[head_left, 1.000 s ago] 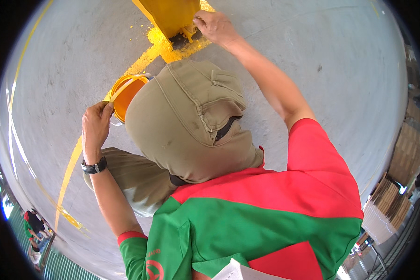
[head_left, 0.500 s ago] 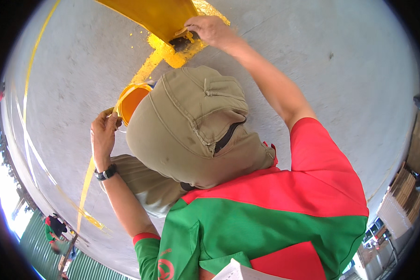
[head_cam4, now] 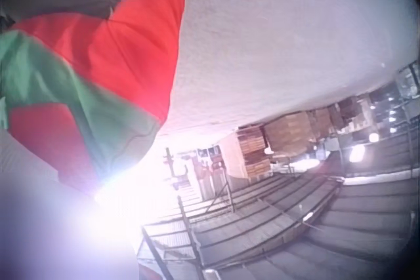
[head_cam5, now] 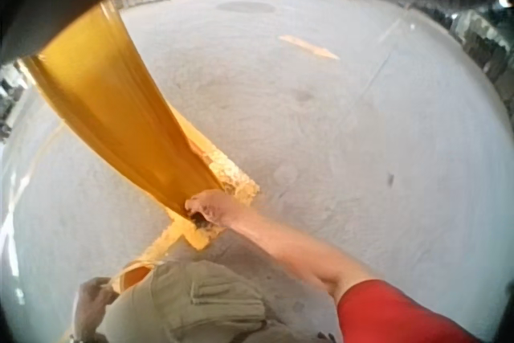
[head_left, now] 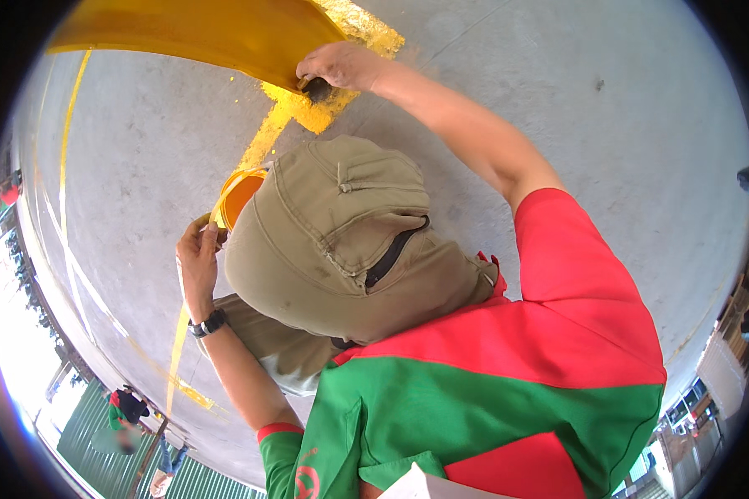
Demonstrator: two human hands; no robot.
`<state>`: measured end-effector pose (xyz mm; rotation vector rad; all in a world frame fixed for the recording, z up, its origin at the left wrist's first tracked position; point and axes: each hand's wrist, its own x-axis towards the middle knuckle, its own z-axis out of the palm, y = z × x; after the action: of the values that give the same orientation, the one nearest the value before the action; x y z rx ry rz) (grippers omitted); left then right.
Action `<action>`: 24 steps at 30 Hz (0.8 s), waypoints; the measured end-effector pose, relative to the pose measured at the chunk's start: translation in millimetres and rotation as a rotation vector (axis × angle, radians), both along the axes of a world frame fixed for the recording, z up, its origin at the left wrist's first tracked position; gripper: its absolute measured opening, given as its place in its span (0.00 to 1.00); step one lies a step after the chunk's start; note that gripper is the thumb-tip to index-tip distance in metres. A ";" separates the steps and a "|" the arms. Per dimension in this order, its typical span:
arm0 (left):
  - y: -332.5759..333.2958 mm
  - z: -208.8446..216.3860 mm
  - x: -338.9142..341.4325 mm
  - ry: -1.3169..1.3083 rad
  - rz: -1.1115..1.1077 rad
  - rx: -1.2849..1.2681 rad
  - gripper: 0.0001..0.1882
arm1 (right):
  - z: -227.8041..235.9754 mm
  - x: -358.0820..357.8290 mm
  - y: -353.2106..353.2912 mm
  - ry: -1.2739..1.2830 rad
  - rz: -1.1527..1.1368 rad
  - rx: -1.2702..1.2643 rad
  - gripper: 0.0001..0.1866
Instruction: The person kneels on the warehouse floor and paints a vertical metal pole yellow using a brush and a small paint can. They repeatedly dip the brush into the can and apply paint to the pole's surface and base.
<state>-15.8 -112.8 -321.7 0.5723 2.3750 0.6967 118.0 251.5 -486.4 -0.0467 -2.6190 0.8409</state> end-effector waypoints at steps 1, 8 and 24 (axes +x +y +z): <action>0.3 0.0 0.0 0.003 -0.009 0.006 0.17 | -1.6 -3.3 -0.5 -0.092 0.041 -0.020 0.11; 0.6 3.0 3.8 -0.026 -0.011 0.022 0.17 | 2.2 -1.6 0.8 0.026 -0.308 -0.076 0.10; 2.7 -0.1 0.7 -0.045 -0.008 0.024 0.18 | 0.9 -5.2 -0.4 -0.207 -0.286 -0.096 0.13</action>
<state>-15.0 -110.0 -321.8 0.5696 2.3245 0.7279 112.8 251.2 -485.5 -0.5485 -2.6675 0.8982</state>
